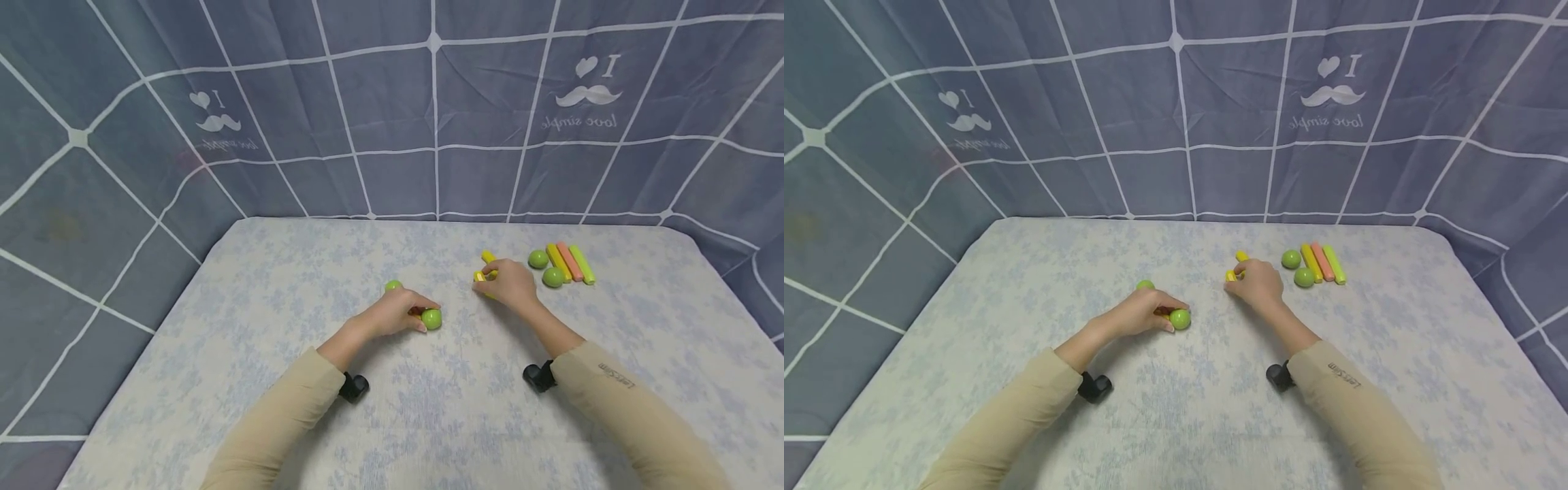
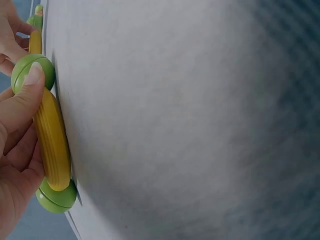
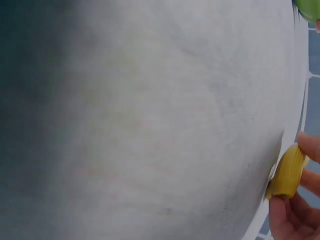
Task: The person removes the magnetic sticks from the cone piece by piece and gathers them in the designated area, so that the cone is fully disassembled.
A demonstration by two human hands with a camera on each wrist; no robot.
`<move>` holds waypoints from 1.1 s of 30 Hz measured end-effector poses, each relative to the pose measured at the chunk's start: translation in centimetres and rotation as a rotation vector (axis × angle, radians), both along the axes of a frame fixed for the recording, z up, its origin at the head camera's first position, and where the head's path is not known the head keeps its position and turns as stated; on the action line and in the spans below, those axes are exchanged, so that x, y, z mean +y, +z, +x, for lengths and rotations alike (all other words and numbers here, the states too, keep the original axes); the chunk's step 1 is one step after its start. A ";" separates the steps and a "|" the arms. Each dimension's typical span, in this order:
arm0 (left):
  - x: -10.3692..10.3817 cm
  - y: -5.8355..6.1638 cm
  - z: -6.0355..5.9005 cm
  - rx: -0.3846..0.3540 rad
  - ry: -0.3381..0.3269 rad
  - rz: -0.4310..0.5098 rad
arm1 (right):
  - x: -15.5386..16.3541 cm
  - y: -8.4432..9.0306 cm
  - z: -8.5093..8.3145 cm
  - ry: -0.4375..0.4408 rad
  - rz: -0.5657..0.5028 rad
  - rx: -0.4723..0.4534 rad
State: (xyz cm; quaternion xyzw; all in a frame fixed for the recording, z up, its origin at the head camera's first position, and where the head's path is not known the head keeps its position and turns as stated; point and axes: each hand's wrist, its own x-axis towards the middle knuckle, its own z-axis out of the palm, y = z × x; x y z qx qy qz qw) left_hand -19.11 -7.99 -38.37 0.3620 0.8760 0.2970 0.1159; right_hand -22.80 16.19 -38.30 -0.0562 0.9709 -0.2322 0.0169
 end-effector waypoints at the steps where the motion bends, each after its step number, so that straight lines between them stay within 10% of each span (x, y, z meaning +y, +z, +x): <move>1: 0.0 0.0 0.0 0.003 -0.002 0.000 | 0.0 0.1 -0.1 -0.014 0.008 -0.002; 33: -0.2 -0.5 -0.2 0.020 -0.009 -0.017 | -0.7 0.3 -1.6 -0.130 0.071 -0.052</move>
